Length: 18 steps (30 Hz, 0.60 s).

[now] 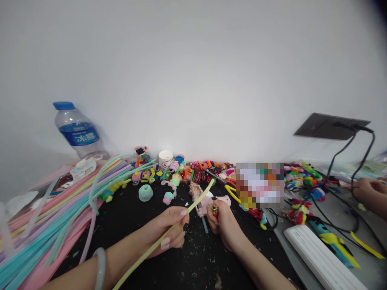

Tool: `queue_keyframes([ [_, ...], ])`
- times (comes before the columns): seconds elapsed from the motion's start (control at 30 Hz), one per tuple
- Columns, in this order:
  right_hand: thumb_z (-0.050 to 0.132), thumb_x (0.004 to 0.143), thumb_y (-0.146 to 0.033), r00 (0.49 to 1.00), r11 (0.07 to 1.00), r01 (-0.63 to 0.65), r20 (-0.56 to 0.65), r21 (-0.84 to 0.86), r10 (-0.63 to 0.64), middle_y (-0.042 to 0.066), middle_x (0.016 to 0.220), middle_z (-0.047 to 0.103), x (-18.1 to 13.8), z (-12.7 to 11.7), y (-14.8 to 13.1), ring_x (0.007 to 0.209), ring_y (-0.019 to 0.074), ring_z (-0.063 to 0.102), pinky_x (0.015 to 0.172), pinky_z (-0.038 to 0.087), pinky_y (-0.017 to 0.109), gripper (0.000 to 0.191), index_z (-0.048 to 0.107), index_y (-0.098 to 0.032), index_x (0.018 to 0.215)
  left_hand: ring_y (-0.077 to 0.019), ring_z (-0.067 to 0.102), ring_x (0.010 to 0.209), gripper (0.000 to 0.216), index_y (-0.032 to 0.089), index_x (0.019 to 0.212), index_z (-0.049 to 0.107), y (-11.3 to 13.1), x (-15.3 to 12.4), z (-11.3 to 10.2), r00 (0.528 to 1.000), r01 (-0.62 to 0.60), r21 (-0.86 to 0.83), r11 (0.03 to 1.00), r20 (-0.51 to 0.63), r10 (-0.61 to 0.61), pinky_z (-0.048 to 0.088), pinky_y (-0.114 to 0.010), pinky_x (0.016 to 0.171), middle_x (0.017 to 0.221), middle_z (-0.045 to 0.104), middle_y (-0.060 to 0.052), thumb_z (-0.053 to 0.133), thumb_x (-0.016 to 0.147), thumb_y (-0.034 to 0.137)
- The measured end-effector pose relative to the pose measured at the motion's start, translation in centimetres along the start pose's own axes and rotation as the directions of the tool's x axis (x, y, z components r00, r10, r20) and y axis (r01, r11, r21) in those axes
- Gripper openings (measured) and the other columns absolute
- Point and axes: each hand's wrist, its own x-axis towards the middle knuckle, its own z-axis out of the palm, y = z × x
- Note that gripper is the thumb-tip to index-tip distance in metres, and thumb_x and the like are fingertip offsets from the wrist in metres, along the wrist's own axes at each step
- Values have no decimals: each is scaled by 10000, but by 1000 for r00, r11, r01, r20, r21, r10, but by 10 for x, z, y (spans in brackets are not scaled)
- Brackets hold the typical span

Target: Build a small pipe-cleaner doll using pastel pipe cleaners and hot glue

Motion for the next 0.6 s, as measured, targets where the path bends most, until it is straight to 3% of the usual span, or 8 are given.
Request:
queue_keyframes([
  [0.6, 235, 876, -334, 1000, 1000, 6, -1, 20, -6, -71, 347, 209, 1, 0, 1, 320, 67, 145, 347, 138, 219, 477, 299, -220, 417, -43, 214, 213, 256, 148, 641, 534, 0, 1, -2, 1000, 14, 7, 1000, 9, -14, 183, -202, 352, 243, 369, 96, 563, 822, 327],
])
